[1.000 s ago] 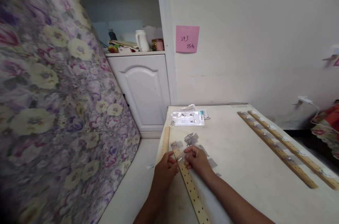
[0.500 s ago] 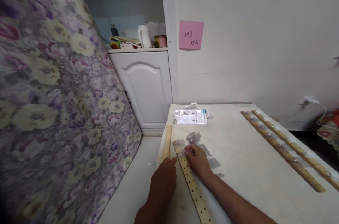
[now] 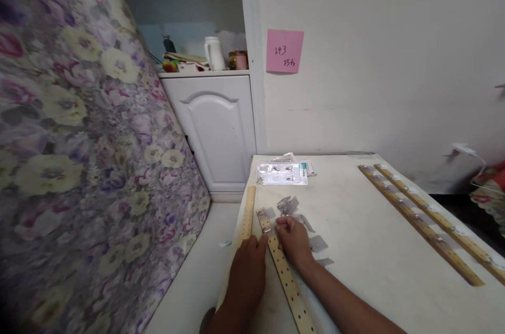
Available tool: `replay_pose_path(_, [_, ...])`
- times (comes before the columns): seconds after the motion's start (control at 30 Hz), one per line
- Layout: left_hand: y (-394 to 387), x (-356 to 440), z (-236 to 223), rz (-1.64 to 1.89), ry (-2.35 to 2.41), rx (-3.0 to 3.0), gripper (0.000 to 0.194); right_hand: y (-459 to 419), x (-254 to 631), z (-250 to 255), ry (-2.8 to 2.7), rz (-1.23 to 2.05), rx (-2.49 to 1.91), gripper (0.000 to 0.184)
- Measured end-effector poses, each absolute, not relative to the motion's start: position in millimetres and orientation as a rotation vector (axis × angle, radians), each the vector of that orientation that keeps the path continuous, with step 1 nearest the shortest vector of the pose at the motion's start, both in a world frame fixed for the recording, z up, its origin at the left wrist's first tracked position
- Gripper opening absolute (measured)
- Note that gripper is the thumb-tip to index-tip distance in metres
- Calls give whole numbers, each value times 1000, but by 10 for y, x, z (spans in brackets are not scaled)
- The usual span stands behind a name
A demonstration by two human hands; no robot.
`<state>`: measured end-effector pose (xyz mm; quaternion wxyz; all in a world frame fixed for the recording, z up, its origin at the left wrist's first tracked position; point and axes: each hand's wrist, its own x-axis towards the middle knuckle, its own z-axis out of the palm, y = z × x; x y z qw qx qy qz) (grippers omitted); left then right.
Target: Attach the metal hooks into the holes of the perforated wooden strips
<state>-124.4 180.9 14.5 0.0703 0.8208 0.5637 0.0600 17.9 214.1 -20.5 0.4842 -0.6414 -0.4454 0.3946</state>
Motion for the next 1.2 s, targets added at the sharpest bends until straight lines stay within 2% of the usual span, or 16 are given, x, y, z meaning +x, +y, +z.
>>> replay_pose_path(0.57, [1802, -1205, 124, 230, 1738, 2594, 41, 2126, 192, -135, -1330, 661, -1730, 25])
replay_pose_path(1.0, [1815, -1183, 110, 170, 1732, 2576, 43, 2086, 190, -71, -1454, 589, -1752, 22])
replay_pose_path(1.2, [1821, -1178, 121, 153, 1731, 2555, 44, 2037, 203, 0, -1768, 335, -1806, 26])
